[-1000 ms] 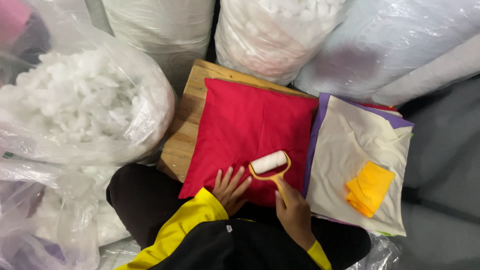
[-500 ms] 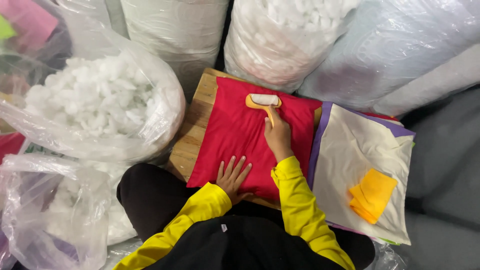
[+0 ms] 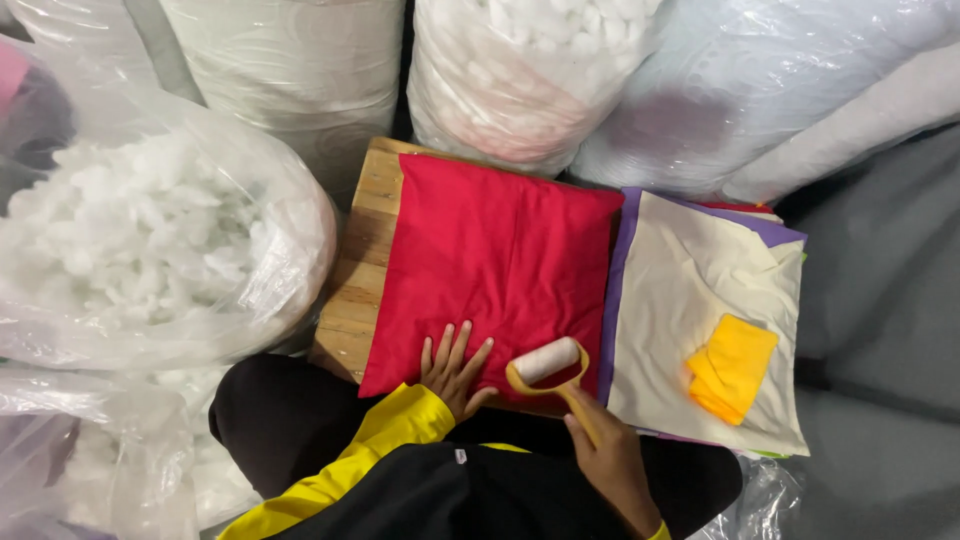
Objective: The person fills a red pillowcase with white stuffing material by hand, zips the case shut, uses a lint roller on the surface, and places the finished pillow into a clear plastic bag, finally wiping the bag with a yellow cloth.
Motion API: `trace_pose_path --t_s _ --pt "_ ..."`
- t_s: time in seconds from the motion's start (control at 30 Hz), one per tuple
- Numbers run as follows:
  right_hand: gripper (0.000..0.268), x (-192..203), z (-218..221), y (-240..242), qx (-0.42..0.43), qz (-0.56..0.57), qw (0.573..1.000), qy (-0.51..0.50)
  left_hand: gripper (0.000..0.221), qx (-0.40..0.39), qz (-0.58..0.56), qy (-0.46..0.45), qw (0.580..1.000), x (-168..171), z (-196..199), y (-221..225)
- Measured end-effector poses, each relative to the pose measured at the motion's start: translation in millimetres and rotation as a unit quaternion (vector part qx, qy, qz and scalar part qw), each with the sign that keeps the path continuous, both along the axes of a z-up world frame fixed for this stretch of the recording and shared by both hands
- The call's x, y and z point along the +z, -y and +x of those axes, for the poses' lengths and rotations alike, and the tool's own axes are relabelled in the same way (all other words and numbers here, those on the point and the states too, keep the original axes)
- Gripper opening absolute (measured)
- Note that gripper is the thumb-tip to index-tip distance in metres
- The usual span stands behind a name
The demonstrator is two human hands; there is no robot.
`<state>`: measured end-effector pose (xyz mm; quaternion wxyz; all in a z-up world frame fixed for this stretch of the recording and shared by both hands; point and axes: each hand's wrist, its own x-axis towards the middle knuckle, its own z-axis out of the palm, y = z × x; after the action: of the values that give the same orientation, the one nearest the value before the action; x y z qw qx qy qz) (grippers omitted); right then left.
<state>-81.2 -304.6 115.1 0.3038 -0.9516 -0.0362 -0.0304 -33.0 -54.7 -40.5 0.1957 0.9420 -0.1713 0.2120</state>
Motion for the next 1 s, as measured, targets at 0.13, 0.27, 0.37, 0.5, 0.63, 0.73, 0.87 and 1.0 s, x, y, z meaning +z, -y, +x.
trace_pose_path --t_s 0.13,0.27,0.37,0.5,0.63,0.73,0.87,1.0 --pt "0.041 30 47 -16 -0.020 0.023 0.998 0.054 0.084 -0.005 -0.019 -0.037 0.999 5 2 4" --pt "0.042 -29 121 -13 -0.073 -0.039 0.996 0.036 0.073 0.045 0.018 0.034 0.998 -9 7 9" --pt "0.043 -49 184 -20 -0.100 -0.032 0.993 0.047 0.075 0.039 0.016 0.013 0.999 -10 7 9" --pt "0.045 -67 256 -12 -0.109 -0.016 0.993 0.051 0.078 0.033 0.012 -0.011 0.999 -7 7 10" --pt "0.044 -66 270 -4 -0.104 0.012 0.994 0.014 0.080 0.038 0.029 0.006 0.999 -7 7 11" --pt "0.045 -60 228 -2 -0.103 0.014 0.994 -0.032 0.083 0.041 0.014 -0.002 0.999 -11 5 12" --pt "0.048 -39 123 -2 -0.091 0.053 0.994 -0.005 0.078 0.040 0.011 0.011 0.999 -14 7 12" --pt "0.045 -18 23 -4 -0.078 0.071 0.994 0.015 0.077 0.035 0.016 0.011 0.999 -17 5 13"
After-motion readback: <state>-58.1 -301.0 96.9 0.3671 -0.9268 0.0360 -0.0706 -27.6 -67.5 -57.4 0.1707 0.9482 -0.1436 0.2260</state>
